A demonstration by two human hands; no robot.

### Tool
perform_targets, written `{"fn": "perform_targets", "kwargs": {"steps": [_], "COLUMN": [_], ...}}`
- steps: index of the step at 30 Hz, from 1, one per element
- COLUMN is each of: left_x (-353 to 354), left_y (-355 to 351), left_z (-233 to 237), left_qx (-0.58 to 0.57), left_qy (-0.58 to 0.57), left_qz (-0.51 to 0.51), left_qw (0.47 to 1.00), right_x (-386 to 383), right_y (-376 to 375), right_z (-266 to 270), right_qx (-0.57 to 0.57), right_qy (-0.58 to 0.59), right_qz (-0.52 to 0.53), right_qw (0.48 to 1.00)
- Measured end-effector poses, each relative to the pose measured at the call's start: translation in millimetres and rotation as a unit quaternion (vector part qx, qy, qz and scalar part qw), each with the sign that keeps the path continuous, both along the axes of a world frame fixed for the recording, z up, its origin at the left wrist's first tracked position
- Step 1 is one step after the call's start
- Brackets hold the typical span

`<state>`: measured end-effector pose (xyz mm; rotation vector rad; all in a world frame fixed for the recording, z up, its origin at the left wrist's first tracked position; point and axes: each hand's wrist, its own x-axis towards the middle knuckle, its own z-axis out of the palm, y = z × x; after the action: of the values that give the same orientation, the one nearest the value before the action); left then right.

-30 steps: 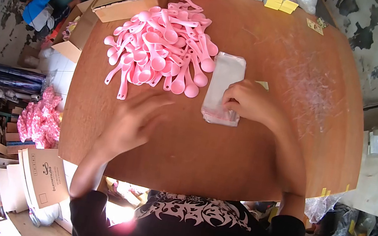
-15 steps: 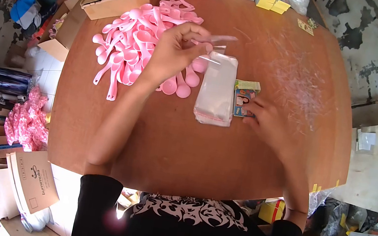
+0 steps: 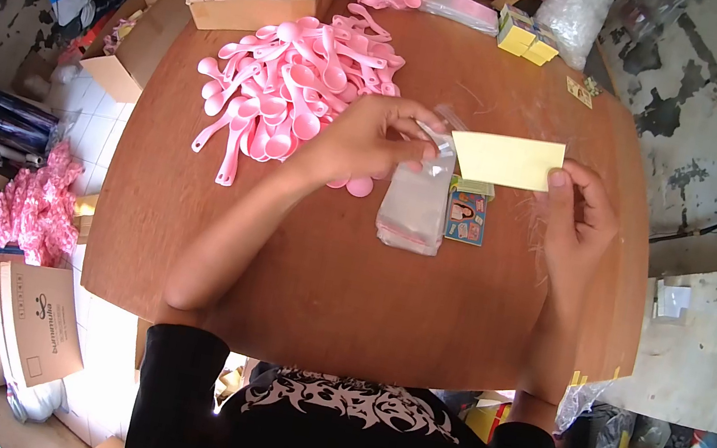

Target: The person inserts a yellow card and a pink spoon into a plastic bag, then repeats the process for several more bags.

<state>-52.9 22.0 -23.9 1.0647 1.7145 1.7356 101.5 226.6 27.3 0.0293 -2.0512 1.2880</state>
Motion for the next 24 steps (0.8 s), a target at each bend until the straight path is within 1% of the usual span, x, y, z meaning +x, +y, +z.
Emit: {"fn": "perform_targets", "kwargs": {"steps": [1, 3, 4, 6, 7, 9, 11, 13, 15, 16, 18, 19, 21, 22, 23, 24], "left_x": [5.1, 15.5, 16.0, 21.0, 22.9, 21.9, 18.9, 18.9, 22.5, 24.9, 28.7, 29.0, 29.4, 29.0, 28.5, 28.9], "left_y": [0.5, -0.4, 0.2, -2.9, -5.5, -9.0, -6.9, -2.4, 0.4, 2.4, 5.3, 5.0, 3.2, 3.0, 3.2, 3.4], "left_z": [1.6, 7.9, 7.3, 17.7, 23.4, 25.7, 16.8, 11.6, 9.3, 8.3, 6.3, 7.4, 10.1, 9.2, 7.3, 8.2], "left_qx": [0.002, -0.009, 0.027, 0.022, 0.015, 0.006, -0.022, -0.022, -0.020, -0.020, 0.055, 0.054, 0.043, 0.042, 0.026, 0.009], "left_qy": [0.001, -0.014, 0.005, 0.015, 0.022, 0.029, 0.030, 0.041, 0.034, 0.034, 0.028, 0.029, 0.026, 0.026, 0.028, 0.029], "left_qz": [0.000, -0.019, -0.037, -0.019, -0.003, 0.000, -0.047, -0.053, -0.046, -0.047, 0.001, 0.000, -0.016, -0.016, -0.016, -0.015], "left_qw": [1.000, 1.000, 0.999, 0.999, 1.000, 1.000, 0.998, 0.998, 0.998, 0.998, 0.998, 0.998, 0.999, 0.999, 0.999, 0.999], "right_x": [-5.3, -14.4, -15.8, -19.3, -20.5, -20.3, -20.4, -21.2, -20.5, -20.9, -24.5, -26.5, -29.8, -28.7, -26.3, -24.7], "right_y": [-4.0, -8.4, -7.4, -4.2, -2.6, -1.4, -6.2, -7.5, -6.1, -6.8, -9.4, -8.6, -7.2, -7.9, -9.3, -10.0], "right_z": [0.8, 2.5, 3.5, 5.4, 5.5, 3.3, 0.6, -3.1, -7.1, -6.3, -3.2, -3.7, -7.9, -11.4, -15.5, -17.6], "right_qx": [0.002, -0.083, -0.080, -0.003, -0.001, 0.050, 0.030, 0.009, 0.044, 0.044, 0.165, 0.164, 0.208, 0.207, 0.106, 0.003], "right_qy": [0.001, 0.013, 0.015, -0.027, -0.025, -0.057, -0.049, -0.042, -0.060, -0.060, -0.051, -0.050, -0.066, -0.065, -0.135, -0.203], "right_qz": [0.000, -0.005, -0.003, 0.006, 0.011, 0.021, 0.023, 0.021, 0.053, 0.051, 0.131, 0.130, 0.198, 0.198, 0.224, 0.247], "right_qw": [1.000, 0.996, 0.997, 1.000, 1.000, 0.997, 0.998, 0.999, 0.996, 0.996, 0.976, 0.977, 0.956, 0.956, 0.959, 0.948]}}
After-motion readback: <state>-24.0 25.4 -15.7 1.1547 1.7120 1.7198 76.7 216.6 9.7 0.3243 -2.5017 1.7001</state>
